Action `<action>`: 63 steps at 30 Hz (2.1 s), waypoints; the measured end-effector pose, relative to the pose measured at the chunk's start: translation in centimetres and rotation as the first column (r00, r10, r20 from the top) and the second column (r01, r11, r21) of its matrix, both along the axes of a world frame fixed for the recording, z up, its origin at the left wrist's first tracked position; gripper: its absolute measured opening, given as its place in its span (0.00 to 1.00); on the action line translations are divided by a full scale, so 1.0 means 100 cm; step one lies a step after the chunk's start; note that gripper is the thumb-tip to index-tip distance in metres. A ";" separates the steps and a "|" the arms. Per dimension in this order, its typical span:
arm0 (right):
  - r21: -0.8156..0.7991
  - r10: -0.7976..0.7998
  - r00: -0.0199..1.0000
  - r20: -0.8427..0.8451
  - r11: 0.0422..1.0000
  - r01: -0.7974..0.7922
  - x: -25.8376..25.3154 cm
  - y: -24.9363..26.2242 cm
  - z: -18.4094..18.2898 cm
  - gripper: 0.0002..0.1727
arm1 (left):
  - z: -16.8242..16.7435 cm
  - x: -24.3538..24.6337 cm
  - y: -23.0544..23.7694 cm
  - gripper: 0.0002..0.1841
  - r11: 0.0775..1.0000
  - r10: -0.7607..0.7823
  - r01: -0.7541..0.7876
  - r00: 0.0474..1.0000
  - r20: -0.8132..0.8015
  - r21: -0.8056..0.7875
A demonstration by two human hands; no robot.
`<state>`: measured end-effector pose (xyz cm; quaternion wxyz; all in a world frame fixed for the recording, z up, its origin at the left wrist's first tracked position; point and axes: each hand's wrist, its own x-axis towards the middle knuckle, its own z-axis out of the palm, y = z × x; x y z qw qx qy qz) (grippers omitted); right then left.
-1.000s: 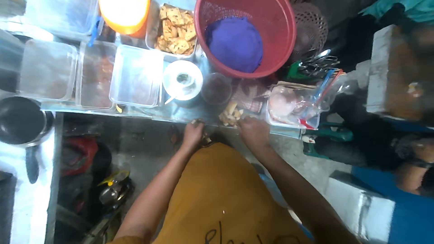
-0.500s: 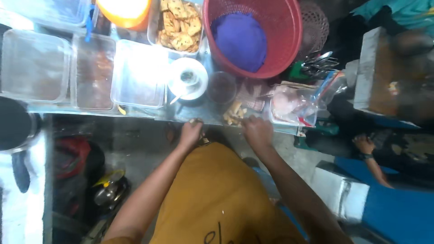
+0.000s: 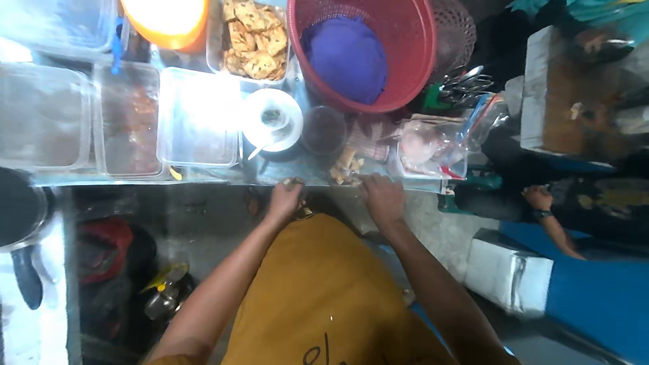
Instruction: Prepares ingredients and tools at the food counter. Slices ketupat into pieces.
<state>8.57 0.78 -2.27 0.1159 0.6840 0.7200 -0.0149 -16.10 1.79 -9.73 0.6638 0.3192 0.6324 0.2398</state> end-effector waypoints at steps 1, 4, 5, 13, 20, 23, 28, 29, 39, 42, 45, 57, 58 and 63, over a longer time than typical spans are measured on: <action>0.006 -0.002 1.000 0.002 1.000 0.002 0.000 0.000 0.000 0.11 | 0.000 0.000 -0.001 0.12 1.000 -0.003 0.003 1.000 -0.004 0.002; 0.021 0.003 1.000 0.010 1.000 -0.003 0.000 0.000 0.001 0.10 | -0.002 0.000 -0.003 0.12 1.000 -0.004 0.005 1.000 -0.015 0.009; 0.027 0.005 1.000 0.014 1.000 -0.005 0.000 0.000 0.001 0.10 | -0.002 0.000 -0.003 0.12 1.000 0.000 0.000 1.000 -0.018 0.009; 0.055 0.000 1.000 -0.023 0.998 0.001 -0.002 0.002 0.002 0.10 | -0.004 -0.001 -0.007 0.13 1.000 0.000 0.000 1.000 -0.026 0.010; 0.031 -0.026 1.000 -0.001 0.999 0.026 0.000 0.000 0.003 0.10 | -0.004 0.001 -0.007 0.12 1.000 -0.002 0.002 1.000 -0.024 -0.001; 0.020 -0.032 0.999 0.002 0.999 0.032 -0.001 0.002 0.006 0.10 | -0.004 0.002 -0.006 0.12 1.000 0.004 -0.004 1.000 -0.022 -0.005; -0.095 -0.051 0.999 -0.012 0.994 0.049 -0.003 0.014 0.015 0.12 | -0.004 0.002 -0.006 0.12 1.000 -0.004 0.003 1.000 -0.029 -0.006; -0.129 -0.048 0.999 -0.006 0.991 0.047 -0.004 0.020 0.019 0.12 | -0.005 0.002 -0.006 0.12 1.000 -0.002 0.002 1.000 -0.025 -0.009; -0.366 0.068 0.998 0.008 0.929 -0.061 0.012 0.088 0.024 0.14 | -0.007 0.002 -0.011 0.11 1.000 0.014 -0.014 1.000 -0.016 -0.006; -0.468 -0.003 1.000 -0.018 0.884 -0.005 0.014 0.106 0.029 0.13 | -0.006 0.000 -0.011 0.13 1.000 0.009 -0.009 1.000 -0.024 -0.005; -0.488 -0.017 1.000 -0.013 0.873 0.008 0.015 0.113 0.030 0.13 | -0.006 0.000 -0.013 0.13 1.000 0.022 -0.022 0.999 -0.025 -0.008; -0.534 0.076 0.996 0.057 0.845 -0.034 0.020 0.127 0.035 0.15 | -0.008 0.004 -0.015 0.12 0.996 0.085 -0.085 0.996 -0.011 -0.023; -0.531 0.078 0.995 0.057 0.846 -0.036 0.021 0.127 0.036 0.15 | -0.007 0.004 -0.015 0.12 0.996 0.090 -0.091 0.996 -0.010 -0.022; -0.460 0.088 0.996 0.024 0.886 -0.068 0.023 0.119 0.038 0.14 | -0.007 0.005 -0.014 0.12 0.994 0.102 -0.102 0.995 -0.013 -0.033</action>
